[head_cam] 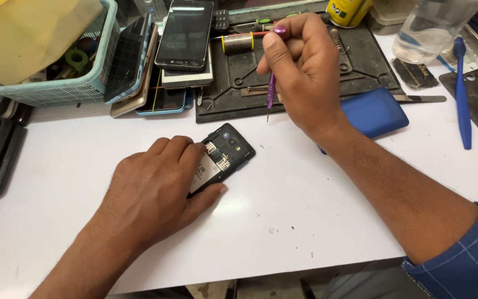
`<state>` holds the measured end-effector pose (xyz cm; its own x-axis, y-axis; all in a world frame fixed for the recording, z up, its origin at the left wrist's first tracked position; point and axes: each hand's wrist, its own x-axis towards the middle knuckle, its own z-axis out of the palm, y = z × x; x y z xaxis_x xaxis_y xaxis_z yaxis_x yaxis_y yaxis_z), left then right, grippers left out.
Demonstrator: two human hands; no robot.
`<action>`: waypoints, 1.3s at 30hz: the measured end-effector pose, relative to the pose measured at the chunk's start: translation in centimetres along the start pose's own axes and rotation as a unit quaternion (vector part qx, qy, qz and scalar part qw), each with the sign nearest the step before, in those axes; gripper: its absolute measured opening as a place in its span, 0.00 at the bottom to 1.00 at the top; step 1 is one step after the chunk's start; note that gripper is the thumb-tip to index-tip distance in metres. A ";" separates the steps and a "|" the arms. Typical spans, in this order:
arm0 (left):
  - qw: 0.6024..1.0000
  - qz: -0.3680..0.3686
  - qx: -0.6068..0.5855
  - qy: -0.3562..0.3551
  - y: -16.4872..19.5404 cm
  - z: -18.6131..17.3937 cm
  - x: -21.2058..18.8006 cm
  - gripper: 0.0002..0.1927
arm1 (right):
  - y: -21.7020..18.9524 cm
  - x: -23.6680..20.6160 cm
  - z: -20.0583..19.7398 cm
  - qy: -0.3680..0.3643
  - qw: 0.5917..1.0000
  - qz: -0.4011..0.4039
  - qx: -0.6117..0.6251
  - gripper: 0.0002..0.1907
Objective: The person picks up a blue smartphone, removes its back cover by hand, and uses a small purple screwdriver to unscrew the back panel of the phone on the workbench. They turn the phone over and continue unscrewing screws around the rear housing.
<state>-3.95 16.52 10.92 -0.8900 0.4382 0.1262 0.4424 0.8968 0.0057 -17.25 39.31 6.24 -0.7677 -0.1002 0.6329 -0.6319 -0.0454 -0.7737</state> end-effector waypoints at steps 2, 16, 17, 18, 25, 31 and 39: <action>0.997 -0.041 0.022 -0.066 0.9 -0.2 0.3 0.25 | 0.1 -0.1 0.2 -0.010 1.000 -0.025 0.004 0.07; 0.988 -0.090 -0.128 -0.019 -0.5 -2.4 1.5 0.14 | 0.1 -0.4 0.2 -0.028 0.998 -0.046 -0.012 0.07; 0.979 -0.122 -0.156 -0.048 -0.6 -2.4 1.6 0.14 | 0.1 -0.4 0.2 -0.027 0.998 -0.048 -0.025 0.07; 0.979 -0.121 -0.157 -0.053 -0.5 -2.2 1.7 0.15 | 0.1 -0.5 0.2 -0.025 0.998 -0.051 -0.038 0.07; 0.990 -0.065 -0.104 -0.067 0.5 -0.8 2.3 0.42 | 0.3 -0.6 0.2 -0.034 0.998 -0.043 -0.026 0.07; 0.989 -0.084 -0.111 -0.049 1.3 -0.5 2.4 0.46 | 0.4 -0.7 0.2 -0.040 0.998 -0.043 -0.022 0.07; 0.973 -0.150 -0.167 -0.055 0.5 -1.4 1.6 0.46 | 0.3 -0.6 -0.1 -0.040 0.998 -0.045 -0.017 0.07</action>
<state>-5.01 17.55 12.47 -0.9830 0.1794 -0.0386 0.1549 0.9241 0.3495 -16.97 39.42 5.59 -0.6978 -0.1774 0.6939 -0.7019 -0.0239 -0.7119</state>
